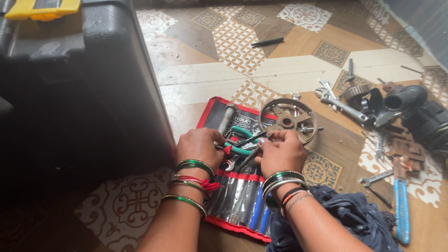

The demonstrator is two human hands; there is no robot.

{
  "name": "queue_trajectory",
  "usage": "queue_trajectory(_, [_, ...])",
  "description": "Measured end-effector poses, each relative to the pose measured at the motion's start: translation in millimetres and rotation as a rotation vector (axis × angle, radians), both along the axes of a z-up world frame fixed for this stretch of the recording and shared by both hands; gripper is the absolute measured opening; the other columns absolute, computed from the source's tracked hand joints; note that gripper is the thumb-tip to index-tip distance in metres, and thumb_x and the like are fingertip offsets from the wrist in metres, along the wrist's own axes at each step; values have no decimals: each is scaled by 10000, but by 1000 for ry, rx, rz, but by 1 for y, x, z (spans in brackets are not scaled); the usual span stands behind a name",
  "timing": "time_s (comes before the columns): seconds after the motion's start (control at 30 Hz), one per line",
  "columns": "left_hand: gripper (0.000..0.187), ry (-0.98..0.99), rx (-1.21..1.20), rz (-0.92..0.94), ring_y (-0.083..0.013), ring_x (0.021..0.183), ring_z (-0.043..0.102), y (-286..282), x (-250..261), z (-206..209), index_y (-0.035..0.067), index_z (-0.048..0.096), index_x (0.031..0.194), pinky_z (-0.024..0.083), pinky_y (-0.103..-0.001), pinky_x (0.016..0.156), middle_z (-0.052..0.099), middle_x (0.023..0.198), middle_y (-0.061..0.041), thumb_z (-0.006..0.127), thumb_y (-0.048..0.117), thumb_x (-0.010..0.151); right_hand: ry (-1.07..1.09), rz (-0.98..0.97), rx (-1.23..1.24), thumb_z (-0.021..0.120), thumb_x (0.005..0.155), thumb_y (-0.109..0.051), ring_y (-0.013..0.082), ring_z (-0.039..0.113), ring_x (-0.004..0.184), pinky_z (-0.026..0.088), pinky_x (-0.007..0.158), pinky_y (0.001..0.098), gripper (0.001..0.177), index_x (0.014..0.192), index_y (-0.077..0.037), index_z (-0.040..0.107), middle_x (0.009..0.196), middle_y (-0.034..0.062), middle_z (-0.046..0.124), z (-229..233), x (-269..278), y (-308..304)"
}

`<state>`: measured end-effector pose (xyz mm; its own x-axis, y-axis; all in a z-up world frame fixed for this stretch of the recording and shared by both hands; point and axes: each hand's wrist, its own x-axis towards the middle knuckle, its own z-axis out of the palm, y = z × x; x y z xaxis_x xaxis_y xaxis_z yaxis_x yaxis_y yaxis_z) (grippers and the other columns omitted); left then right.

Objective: The person sits on the floor and cleans a metal rod with a cloth. They then pick up a small metal component and wipe it clean. Later, they use a wrench to tighten a nut on a cylindrical metal part.

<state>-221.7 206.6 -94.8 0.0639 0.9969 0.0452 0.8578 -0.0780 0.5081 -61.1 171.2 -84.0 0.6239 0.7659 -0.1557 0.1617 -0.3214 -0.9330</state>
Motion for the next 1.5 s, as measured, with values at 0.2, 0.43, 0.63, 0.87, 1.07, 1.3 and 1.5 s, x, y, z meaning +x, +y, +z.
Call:
queue_trajectory(0.2, [262, -25, -54, 38, -260, 813, 743, 2, 1, 3, 282, 833, 928, 582, -358, 805, 769, 842, -67, 896, 218, 681, -157, 126, 38, 758, 845, -26, 157, 763, 683, 627, 528, 262, 181, 978, -4, 638, 837, 112, 757, 2, -7, 7])
queue_trajectory(0.43, [315, -84, -229, 136, -203, 823, 757, -3, 0, 23, 319, 827, 944, 594, -347, 803, 781, 848, -18, 938, 282, 651, -173, 232, -113, 756, 845, -16, 148, 765, 673, 636, 505, 275, 168, 936, 5, 617, 841, 107, 753, 6, -8, 16])
queue_trajectory(0.63, [306, -57, -237, 145, -212, 854, 753, -5, 1, 28, 329, 831, 951, 589, -362, 818, 779, 868, -21, 929, 272, 667, -578, 341, -143, 859, 763, -139, 333, 747, 787, 589, 688, 434, 353, 976, -19, 604, 875, 183, 748, 10, -7, 18])
queue_trajectory(0.87, [175, -89, -7, 166, -300, 849, 741, 1, 7, 4, 274, 824, 959, 581, -391, 807, 768, 858, -93, 857, 330, 796, -797, 453, -97, 782, 858, -250, 415, 690, 871, 536, 771, 500, 292, 989, -49, 615, 913, 209, 706, 18, -12, 6])
queue_trajectory(1.07, [239, -51, -34, 114, -286, 847, 747, 6, 8, -1, 242, 813, 959, 580, -383, 819, 771, 840, -91, 862, 371, 764, -724, 417, -91, 760, 817, -192, 344, 702, 836, 545, 773, 469, 262, 1023, -52, 675, 919, 149, 709, 6, 5, -20])
queue_trajectory(1.3, [231, 15, 3, 56, -315, 865, 731, 4, 11, 0, 277, 829, 970, 574, -408, 808, 759, 879, -88, 851, 387, 768, -529, 670, -76, 669, 808, -157, 343, 718, 873, 565, 869, 411, 494, 1302, -170, 649, 921, 174, 728, -3, 6, -26])
queue_trajectory(1.5, [248, 27, -61, 55, -322, 887, 730, 9, 7, 3, 291, 821, 999, 576, -418, 823, 759, 902, -100, 838, 385, 770, -827, 776, -170, 628, 720, -67, 371, 609, 1072, 503, 947, 461, 536, 1252, -113, 672, 1032, 173, 694, -2, -17, -33])
